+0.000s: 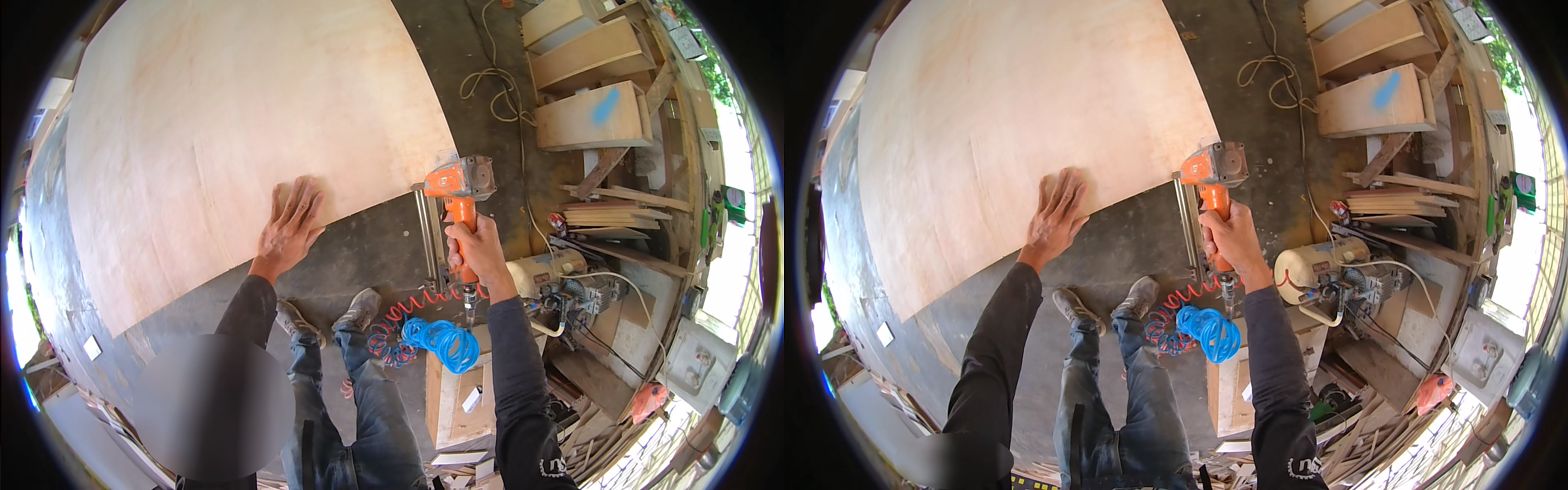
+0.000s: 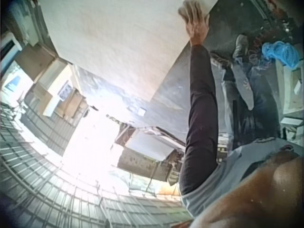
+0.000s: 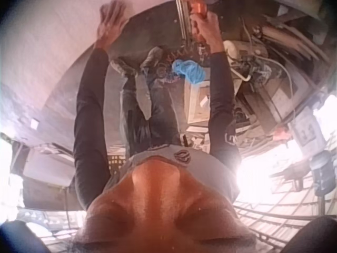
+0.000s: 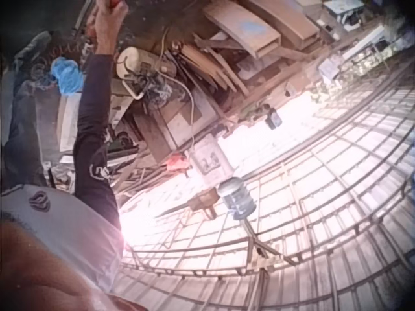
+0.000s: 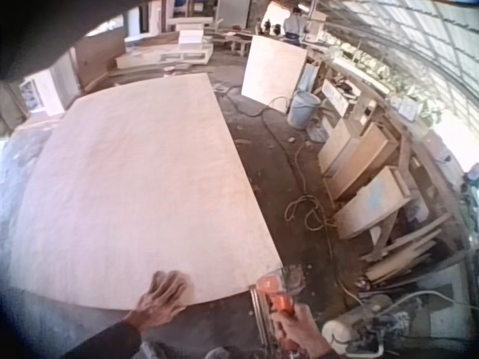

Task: The person picks up an air stapler, moves toward a large plywood panel on the floor, and staples the edge of the panel to an underlying wooden frame.

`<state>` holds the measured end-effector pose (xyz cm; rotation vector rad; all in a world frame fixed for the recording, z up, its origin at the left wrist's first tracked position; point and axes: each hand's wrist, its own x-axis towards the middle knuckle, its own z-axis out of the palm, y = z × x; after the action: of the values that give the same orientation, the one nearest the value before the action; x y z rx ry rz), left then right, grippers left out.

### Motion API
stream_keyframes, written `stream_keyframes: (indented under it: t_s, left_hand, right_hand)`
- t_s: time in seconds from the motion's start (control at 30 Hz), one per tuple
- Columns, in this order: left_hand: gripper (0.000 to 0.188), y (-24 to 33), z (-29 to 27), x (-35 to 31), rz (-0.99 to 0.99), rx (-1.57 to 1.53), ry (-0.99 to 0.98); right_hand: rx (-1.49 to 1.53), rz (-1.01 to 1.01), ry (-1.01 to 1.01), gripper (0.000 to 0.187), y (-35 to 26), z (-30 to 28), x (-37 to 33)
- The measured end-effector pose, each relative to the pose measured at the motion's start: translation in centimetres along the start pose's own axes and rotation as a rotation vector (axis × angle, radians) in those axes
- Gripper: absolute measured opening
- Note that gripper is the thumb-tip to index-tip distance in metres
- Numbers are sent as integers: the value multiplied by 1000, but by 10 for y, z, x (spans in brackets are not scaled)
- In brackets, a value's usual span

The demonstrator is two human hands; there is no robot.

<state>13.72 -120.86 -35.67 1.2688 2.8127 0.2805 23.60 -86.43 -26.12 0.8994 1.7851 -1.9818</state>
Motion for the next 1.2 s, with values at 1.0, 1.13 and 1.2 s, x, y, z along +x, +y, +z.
stream_keyframes:
  t_s: [1.0,1.13,1.2]
  left_hand:
    - [73,0,6,-1,-12,9,12]
    - [73,-1,8,-2,-15,4,19]
    - [74,-1,8,-3,-17,-1,15]
  right_hand:
    - [-12,36,-163,16,15,73,-16]
    - [-11,27,-157,12,13,80,-16]
    - [-7,30,-146,11,13,81,-17]
